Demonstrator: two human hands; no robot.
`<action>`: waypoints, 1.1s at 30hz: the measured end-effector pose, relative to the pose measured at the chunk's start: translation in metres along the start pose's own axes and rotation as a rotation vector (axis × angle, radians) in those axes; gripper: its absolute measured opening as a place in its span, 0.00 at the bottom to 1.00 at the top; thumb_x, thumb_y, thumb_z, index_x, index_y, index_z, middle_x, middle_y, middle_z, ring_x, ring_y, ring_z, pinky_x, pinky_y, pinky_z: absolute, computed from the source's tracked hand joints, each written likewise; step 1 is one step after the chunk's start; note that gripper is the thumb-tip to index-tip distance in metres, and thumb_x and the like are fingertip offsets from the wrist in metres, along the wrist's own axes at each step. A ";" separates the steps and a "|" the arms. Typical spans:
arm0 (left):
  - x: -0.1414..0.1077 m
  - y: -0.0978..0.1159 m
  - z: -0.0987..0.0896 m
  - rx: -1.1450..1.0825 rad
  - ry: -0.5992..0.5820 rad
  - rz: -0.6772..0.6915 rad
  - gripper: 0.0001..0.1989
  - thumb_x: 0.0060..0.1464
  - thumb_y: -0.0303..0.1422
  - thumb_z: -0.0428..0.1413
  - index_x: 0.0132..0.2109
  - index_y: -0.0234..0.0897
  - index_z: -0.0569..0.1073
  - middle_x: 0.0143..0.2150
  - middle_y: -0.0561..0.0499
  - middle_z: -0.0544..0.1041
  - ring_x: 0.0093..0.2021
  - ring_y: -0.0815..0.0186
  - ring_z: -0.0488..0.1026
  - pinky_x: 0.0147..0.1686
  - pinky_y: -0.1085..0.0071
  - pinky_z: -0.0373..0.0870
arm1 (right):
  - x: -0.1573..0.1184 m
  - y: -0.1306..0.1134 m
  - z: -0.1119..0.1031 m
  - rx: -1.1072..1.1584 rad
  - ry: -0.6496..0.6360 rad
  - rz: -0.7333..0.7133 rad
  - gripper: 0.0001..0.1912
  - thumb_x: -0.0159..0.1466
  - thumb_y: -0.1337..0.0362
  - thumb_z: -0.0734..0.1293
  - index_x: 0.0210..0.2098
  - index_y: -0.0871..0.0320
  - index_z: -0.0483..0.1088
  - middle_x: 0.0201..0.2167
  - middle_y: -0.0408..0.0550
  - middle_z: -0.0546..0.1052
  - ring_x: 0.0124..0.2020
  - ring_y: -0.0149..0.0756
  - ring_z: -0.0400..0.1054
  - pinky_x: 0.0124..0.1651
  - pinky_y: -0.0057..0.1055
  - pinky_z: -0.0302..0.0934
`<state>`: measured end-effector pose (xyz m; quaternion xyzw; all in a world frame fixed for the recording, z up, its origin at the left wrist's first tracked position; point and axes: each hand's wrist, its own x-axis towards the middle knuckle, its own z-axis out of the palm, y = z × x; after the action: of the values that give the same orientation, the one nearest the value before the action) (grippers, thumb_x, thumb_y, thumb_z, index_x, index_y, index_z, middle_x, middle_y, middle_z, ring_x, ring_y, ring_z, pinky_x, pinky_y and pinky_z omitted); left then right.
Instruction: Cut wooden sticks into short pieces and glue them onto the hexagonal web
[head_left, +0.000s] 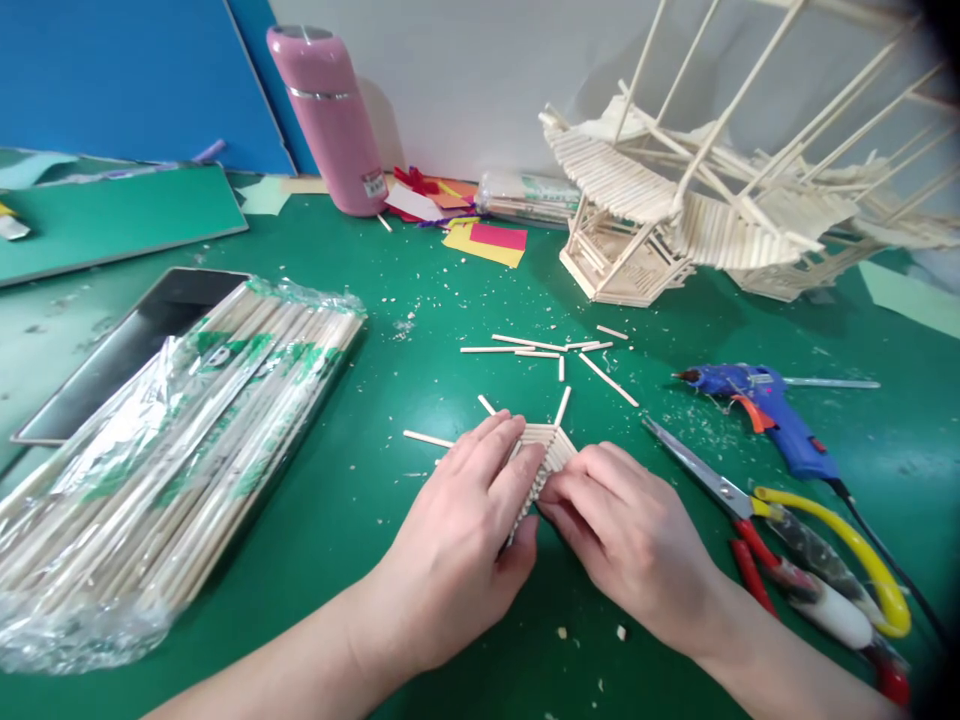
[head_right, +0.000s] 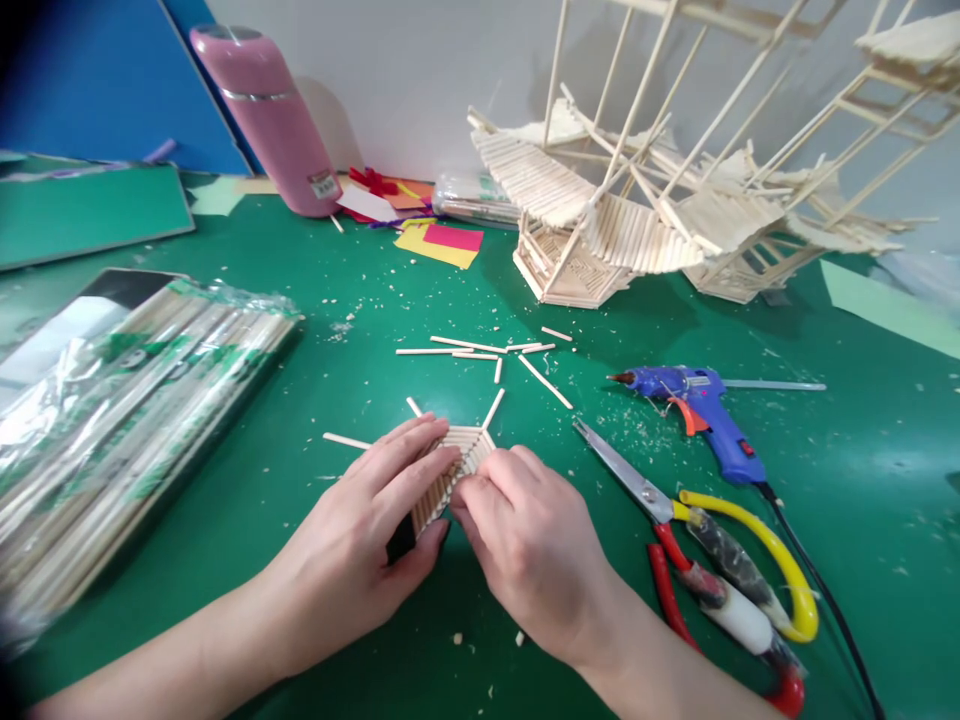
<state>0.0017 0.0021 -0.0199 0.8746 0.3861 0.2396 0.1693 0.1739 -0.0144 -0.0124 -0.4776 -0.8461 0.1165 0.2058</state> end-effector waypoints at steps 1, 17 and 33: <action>0.000 0.000 0.000 -0.001 -0.003 0.002 0.22 0.47 0.22 0.49 0.52 0.29 0.62 0.56 0.38 0.62 0.59 0.54 0.56 0.56 0.55 0.60 | 0.000 0.000 0.000 0.003 0.001 0.003 0.11 0.63 0.69 0.58 0.29 0.62 0.69 0.26 0.48 0.67 0.29 0.34 0.59 0.32 0.32 0.56; 0.000 0.001 -0.001 -0.001 -0.017 -0.005 0.20 0.48 0.22 0.49 0.51 0.29 0.63 0.55 0.39 0.62 0.58 0.57 0.56 0.57 0.57 0.59 | -0.002 0.000 0.003 0.019 0.003 0.030 0.11 0.64 0.68 0.57 0.29 0.60 0.68 0.26 0.47 0.66 0.29 0.34 0.58 0.32 0.32 0.55; 0.001 0.002 0.001 0.088 -0.001 -0.008 0.20 0.49 0.27 0.50 0.51 0.30 0.64 0.55 0.38 0.64 0.57 0.52 0.59 0.53 0.51 0.60 | -0.005 0.001 -0.005 0.219 0.054 0.114 0.06 0.58 0.72 0.61 0.34 0.57 0.59 0.28 0.44 0.66 0.31 0.33 0.59 0.33 0.31 0.57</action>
<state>0.0037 0.0015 -0.0194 0.8797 0.3998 0.2212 0.1318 0.1789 -0.0183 -0.0097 -0.5025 -0.7941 0.2066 0.2723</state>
